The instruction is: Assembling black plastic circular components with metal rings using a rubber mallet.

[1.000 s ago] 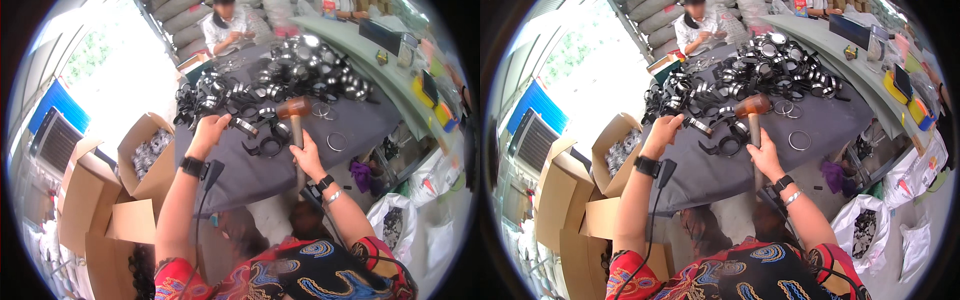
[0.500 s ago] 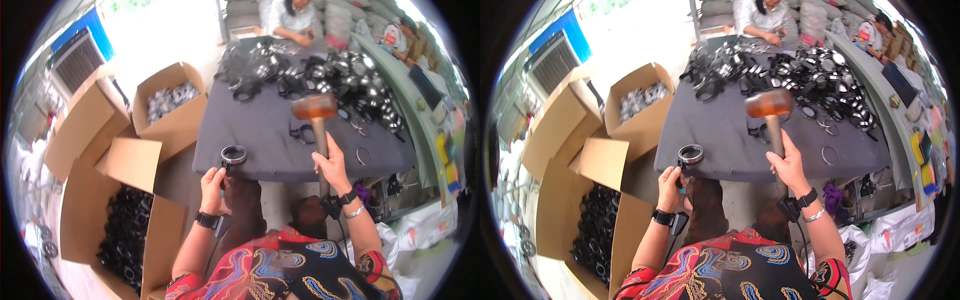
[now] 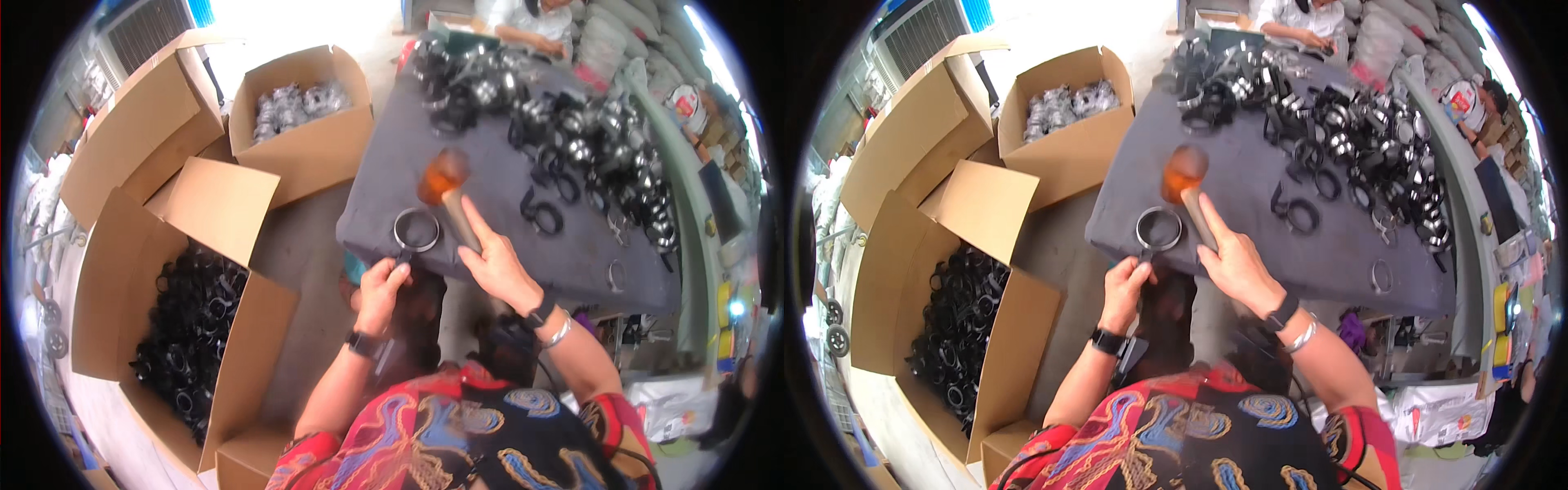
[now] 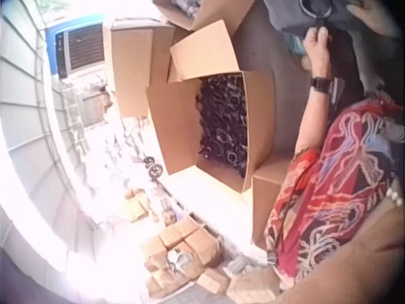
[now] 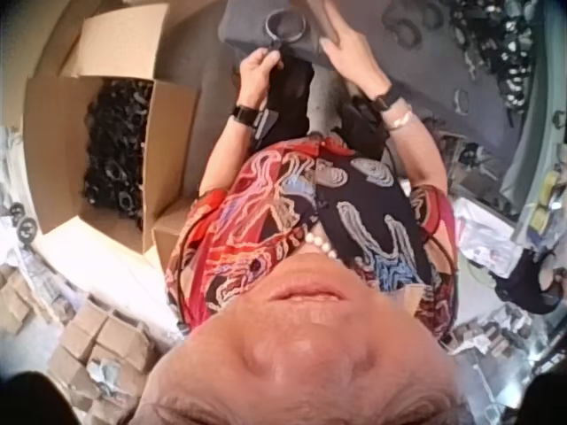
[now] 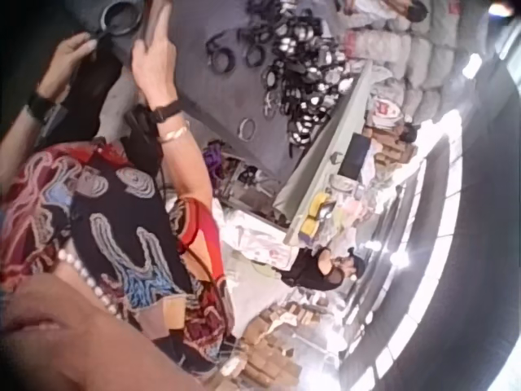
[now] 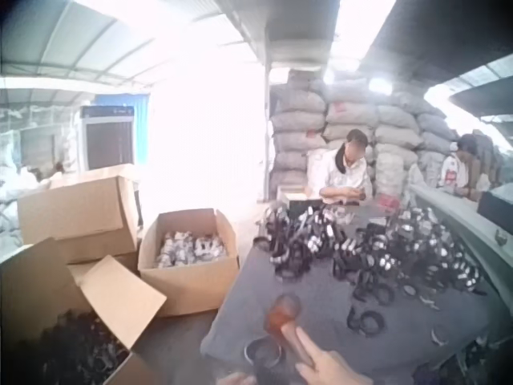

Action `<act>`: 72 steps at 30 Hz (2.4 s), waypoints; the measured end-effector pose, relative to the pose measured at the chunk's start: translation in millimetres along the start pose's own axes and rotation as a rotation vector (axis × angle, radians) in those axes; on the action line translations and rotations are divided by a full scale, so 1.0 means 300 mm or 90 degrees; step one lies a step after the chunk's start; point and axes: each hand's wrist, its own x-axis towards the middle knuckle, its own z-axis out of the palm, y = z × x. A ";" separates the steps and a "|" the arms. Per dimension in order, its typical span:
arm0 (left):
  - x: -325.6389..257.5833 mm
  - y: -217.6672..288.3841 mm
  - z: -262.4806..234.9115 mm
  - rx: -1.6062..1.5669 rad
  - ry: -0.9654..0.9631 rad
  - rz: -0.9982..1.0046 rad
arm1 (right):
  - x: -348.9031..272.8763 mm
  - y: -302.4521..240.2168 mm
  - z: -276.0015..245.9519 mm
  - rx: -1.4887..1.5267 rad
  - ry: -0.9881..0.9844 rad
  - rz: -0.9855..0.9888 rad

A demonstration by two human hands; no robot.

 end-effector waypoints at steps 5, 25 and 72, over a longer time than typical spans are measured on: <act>0.016 -0.002 -0.015 0.006 0.010 -0.007 | 0.014 -0.073 -0.098 0.191 0.063 0.060; 0.034 -0.019 -0.008 0.010 -0.003 -0.007 | -0.195 0.036 0.019 -0.197 0.019 -0.194; 1.107 0.535 0.656 0.231 -0.182 0.104 | -0.193 0.467 -0.279 0.439 0.527 0.137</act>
